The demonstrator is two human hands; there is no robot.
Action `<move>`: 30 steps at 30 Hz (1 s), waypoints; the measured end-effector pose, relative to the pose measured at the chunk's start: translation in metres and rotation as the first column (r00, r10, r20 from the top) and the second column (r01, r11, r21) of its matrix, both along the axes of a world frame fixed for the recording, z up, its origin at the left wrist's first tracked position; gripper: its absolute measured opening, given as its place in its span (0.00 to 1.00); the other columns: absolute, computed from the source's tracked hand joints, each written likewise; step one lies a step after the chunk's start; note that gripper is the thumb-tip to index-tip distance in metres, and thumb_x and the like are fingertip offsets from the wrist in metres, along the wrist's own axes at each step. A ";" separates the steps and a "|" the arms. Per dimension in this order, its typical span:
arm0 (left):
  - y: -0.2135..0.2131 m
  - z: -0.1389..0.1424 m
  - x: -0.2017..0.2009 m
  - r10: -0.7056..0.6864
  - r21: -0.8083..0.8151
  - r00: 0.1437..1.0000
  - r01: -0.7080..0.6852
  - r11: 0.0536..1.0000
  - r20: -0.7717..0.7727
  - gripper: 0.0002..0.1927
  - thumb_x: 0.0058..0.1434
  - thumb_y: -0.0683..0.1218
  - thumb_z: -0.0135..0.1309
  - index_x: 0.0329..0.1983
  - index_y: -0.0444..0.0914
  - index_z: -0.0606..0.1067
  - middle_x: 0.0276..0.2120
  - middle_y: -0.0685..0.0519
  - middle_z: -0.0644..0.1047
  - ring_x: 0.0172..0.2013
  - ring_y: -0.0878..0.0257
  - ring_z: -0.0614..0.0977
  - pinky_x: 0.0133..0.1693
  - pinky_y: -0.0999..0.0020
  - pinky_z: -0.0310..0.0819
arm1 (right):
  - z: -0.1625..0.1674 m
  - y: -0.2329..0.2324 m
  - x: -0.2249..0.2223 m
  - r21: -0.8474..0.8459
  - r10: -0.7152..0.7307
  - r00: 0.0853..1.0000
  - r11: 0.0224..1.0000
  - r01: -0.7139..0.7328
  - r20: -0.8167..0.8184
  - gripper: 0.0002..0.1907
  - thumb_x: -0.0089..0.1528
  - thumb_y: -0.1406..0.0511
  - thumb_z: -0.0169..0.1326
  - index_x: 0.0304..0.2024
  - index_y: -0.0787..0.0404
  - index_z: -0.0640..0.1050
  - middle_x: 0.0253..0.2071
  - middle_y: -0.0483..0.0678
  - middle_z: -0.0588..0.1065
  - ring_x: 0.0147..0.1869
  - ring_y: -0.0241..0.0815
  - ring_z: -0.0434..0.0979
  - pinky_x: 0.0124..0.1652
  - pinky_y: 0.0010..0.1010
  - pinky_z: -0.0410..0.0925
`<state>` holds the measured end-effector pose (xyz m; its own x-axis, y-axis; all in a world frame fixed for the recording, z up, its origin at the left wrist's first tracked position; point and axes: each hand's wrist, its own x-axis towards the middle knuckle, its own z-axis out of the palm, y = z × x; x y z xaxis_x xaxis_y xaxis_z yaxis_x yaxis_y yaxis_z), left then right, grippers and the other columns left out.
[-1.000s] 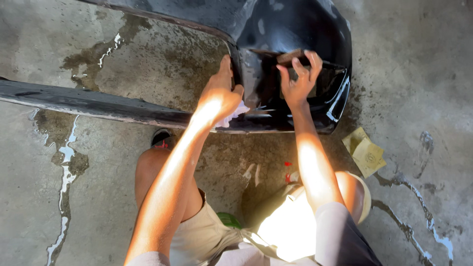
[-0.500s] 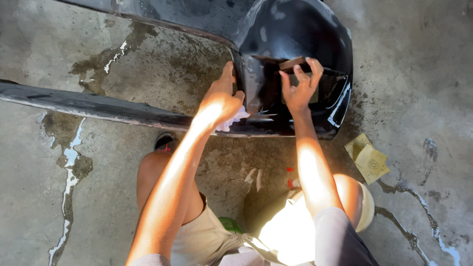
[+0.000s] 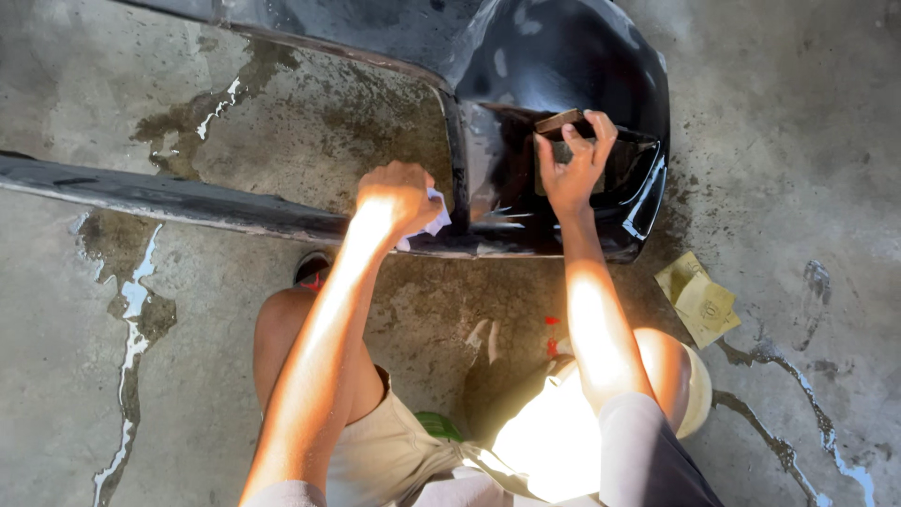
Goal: The person sits on the floor with a black car bumper across their lap and wetsands its surface using a sanding block, moving it repeatedly over the glossy areas. They hold a cloth in the other hand, wiping the bumper between sanding passes and repositioning the block as they work around the grille opening.
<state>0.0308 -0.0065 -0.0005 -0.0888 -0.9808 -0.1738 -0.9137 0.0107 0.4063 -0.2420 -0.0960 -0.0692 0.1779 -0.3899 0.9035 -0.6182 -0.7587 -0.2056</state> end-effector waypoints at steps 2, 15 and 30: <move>0.001 -0.004 0.004 -0.045 -0.232 0.993 0.018 0.972 -0.110 0.22 0.51 0.56 0.63 0.40 0.35 0.83 0.42 0.38 0.82 0.44 0.43 0.83 0.45 0.53 0.77 | -0.001 0.002 -0.003 -0.005 -0.015 1.000 1.000 0.015 0.009 0.27 0.64 0.69 0.73 0.56 0.60 0.68 0.65 0.55 0.61 0.67 0.59 0.67 0.61 0.52 0.67; 0.018 0.051 0.017 0.137 0.037 0.724 -0.152 0.988 -0.676 0.19 0.63 0.55 0.59 0.29 0.34 0.75 0.24 0.48 0.79 0.26 0.60 0.79 0.31 0.57 0.74 | 0.006 0.006 -0.006 0.070 0.051 0.998 0.996 -0.054 0.043 0.25 0.65 0.71 0.73 0.54 0.61 0.70 0.64 0.59 0.63 0.67 0.59 0.68 0.61 0.50 0.69; 0.084 0.089 0.067 -0.152 0.089 0.924 0.129 0.988 0.351 0.23 0.49 0.60 0.67 0.40 0.41 0.79 0.41 0.43 0.80 0.44 0.48 0.82 0.45 0.54 0.76 | -0.014 -0.005 -0.011 0.110 0.084 0.994 0.990 -0.092 0.074 0.24 0.67 0.71 0.73 0.55 0.60 0.70 0.65 0.57 0.61 0.67 0.57 0.68 0.58 0.46 0.71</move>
<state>0.0975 0.0771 0.0881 -0.1456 -0.9488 -0.2804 -0.9892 0.1343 0.0590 -0.2531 -0.1008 -0.0828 0.1550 -0.4757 0.8658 -0.5313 -0.7790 -0.3329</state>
